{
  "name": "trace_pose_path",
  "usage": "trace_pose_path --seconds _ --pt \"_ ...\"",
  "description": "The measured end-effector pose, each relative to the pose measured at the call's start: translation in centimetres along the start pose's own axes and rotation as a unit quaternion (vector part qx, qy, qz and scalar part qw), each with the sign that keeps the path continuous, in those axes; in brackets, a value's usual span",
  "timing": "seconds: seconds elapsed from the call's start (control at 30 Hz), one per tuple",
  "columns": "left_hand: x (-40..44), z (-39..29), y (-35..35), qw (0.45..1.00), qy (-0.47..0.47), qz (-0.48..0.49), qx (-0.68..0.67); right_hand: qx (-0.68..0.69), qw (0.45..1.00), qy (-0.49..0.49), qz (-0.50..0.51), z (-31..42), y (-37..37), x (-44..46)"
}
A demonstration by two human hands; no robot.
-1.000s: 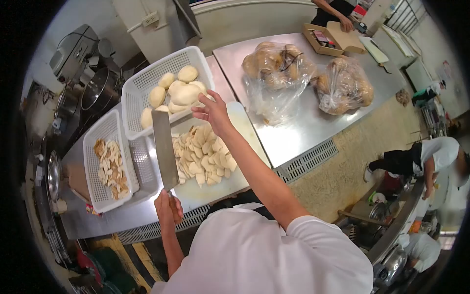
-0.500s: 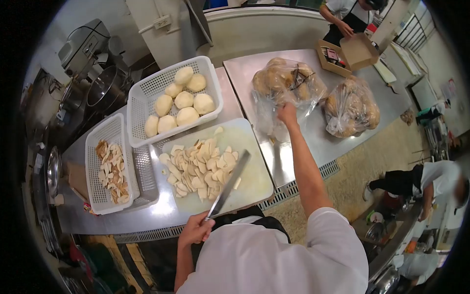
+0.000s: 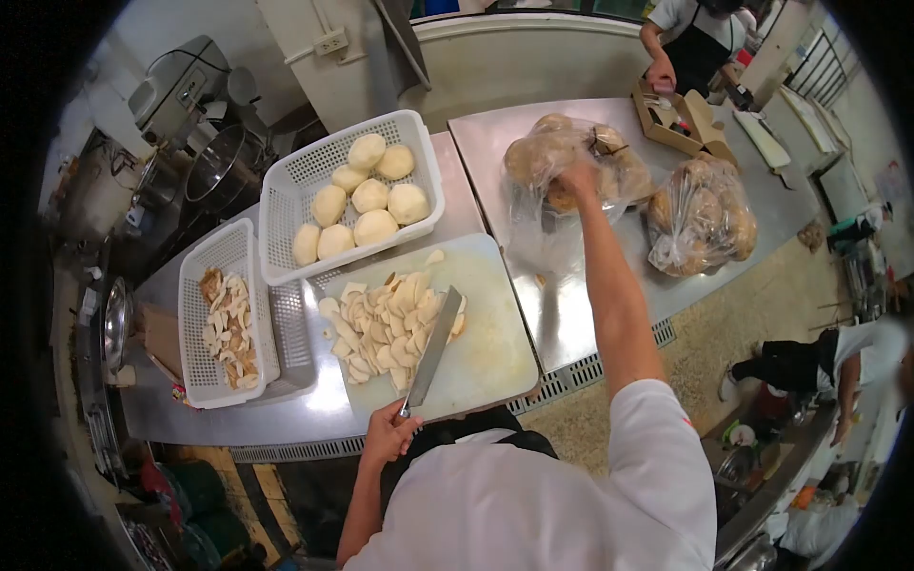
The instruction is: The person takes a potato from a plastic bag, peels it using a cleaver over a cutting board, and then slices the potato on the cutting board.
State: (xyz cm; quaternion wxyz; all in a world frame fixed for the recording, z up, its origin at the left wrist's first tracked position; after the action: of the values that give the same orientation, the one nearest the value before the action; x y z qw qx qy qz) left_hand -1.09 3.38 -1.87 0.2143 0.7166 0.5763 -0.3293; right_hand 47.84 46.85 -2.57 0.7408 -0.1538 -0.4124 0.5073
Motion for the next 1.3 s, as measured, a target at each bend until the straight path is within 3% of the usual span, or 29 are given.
trace_pose_path --seconds 0.03,0.07,0.1,0.13,0.2,0.23,0.27,0.3,0.33,0.4,0.47,0.53,0.6,0.7,0.8,0.83,0.9,0.93,1.0,1.03,1.1,1.17,1.23,1.3 --pt "-0.4 -0.4 0.1 1.000 0.008 -0.013 0.020 -0.030 0.999 -0.041 -0.017 1.8 0.1 -0.7" --pt "-0.4 -0.5 0.1 1.000 0.008 -0.016 0.018 -0.077 0.995 0.061 -0.008 2.6 0.6 -2.1" --pt "-0.6 -0.7 0.3 0.999 0.034 -0.001 0.041 -0.075 0.995 0.060 -0.003 1.2 2.5 -2.9" --pt "-0.9 -0.7 0.5 0.996 0.057 0.014 0.063 -0.123 0.988 -0.031 -0.087 -0.8 5.1 -4.2" --pt "-0.3 -0.5 0.7 0.996 0.042 0.007 0.076 -0.160 0.967 -0.120 -0.156 -2.8 6.7 -5.5" --pt "0.1 -0.2 0.5 0.995 0.034 0.005 0.093 -0.049 0.993 -0.066 -0.088 -0.7 5.8 -6.4" --pt "0.5 0.0 0.1 0.997 0.033 0.016 0.064 0.113 0.993 0.038 -0.019 2.9 4.2 -8.3" --pt "0.9 0.1 -0.4 0.998 0.036 0.026 0.035 0.190 0.975 0.119 0.008 5.6 2.7 -9.5" --pt "1.2 0.4 -0.8 0.999 0.032 0.013 0.019 0.203 0.964 0.172 0.014 8.3 0.8 -10.5" --pt "1.5 0.9 -1.3 0.999 0.042 -0.007 0.016 0.068 0.974 0.217 -0.005 12.3 -4.0 -12.4" --pt "1.5 0.7 -1.5 0.998 0.048 -0.024 0.020 0.032 0.982 0.161 -0.090 16.8 -8.8 -16.0" --pt "1.2 0.5 -1.5 0.997 0.054 -0.017 0.046 0.169 0.968 0.173 -0.070 18.2 -10.8 -19.6" --pt "0.8 -0.5 -1.2 0.995 0.063 -0.004 0.072 0.266 0.939 0.213 0.044 22.3 -12.1 -22.8" --pt "0.9 -1.3 -1.0 0.994 -0.001 0.056 0.097 0.271 0.921 0.200 0.196 23.0 -8.6 -28.1" --pt "1.4 -1.0 -0.8 0.991 -0.012 0.105 0.082 0.103 0.951 0.102 0.273 26.3 -5.0 -31.6" --pt "0.9 -1.7 -0.7 0.991 -0.014 0.108 0.083 0.102 0.951 0.106 0.273 26.7 -4.2 -32.7" --pt "-0.4 -3.1 -1.0 0.992 -0.027 0.068 0.102 -0.021 0.977 -0.035 0.211 27.7 -3.5 -34.1" --pt "-1.2 -3.3 -1.2 0.992 -0.030 0.069 0.099 -0.026 0.974 -0.003 0.225 27.8 -3.5 -34.5" --pt "-3.6 -4.5 -1.7 0.963 0.142 0.021 0.226 -0.025 0.969 0.055 0.242 27.5 -3.9 -35.2" --pt "-4.9 -4.5 -2.1 0.964 0.139 0.023 0.225 -0.024 0.962 0.108 0.251 27.1 -4.0 -35.5" --pt "-8.0 -5.0 -2.6 0.927 0.208 0.005 0.313 -0.030 0.961 0.101 0.254 26.2 -3.5 -36.2" --pt "-10.4 -6.6 -3.0 0.923 0.164 0.019 0.349 -0.033 0.962 0.090 0.257 25.3 -2.9 -36.8" --pt "-10.5 -6.6 -2.8 0.914 0.120 0.030 0.386 -0.010 0.977 -0.041 0.210 26.2 -2.8 -36.7" --pt "-8.5 -6.7 -1.1 0.918 0.167 0.032 0.359 -0.017 0.980 0.001 0.200 26.5 -2.8 -37.0"
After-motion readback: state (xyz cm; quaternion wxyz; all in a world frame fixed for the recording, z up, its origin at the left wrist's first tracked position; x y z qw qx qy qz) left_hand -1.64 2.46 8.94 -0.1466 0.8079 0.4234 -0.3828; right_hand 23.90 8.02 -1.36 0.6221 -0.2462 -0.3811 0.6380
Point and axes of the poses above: each hand's wrist, its own x-axis towards the middle knuckle, its own y-axis out of the palm, z = x × y, the point moved 4 cm from there along x, towards the middle knuckle, and after that the axes turned 7 degrees about -y, right-handed, at the moved point
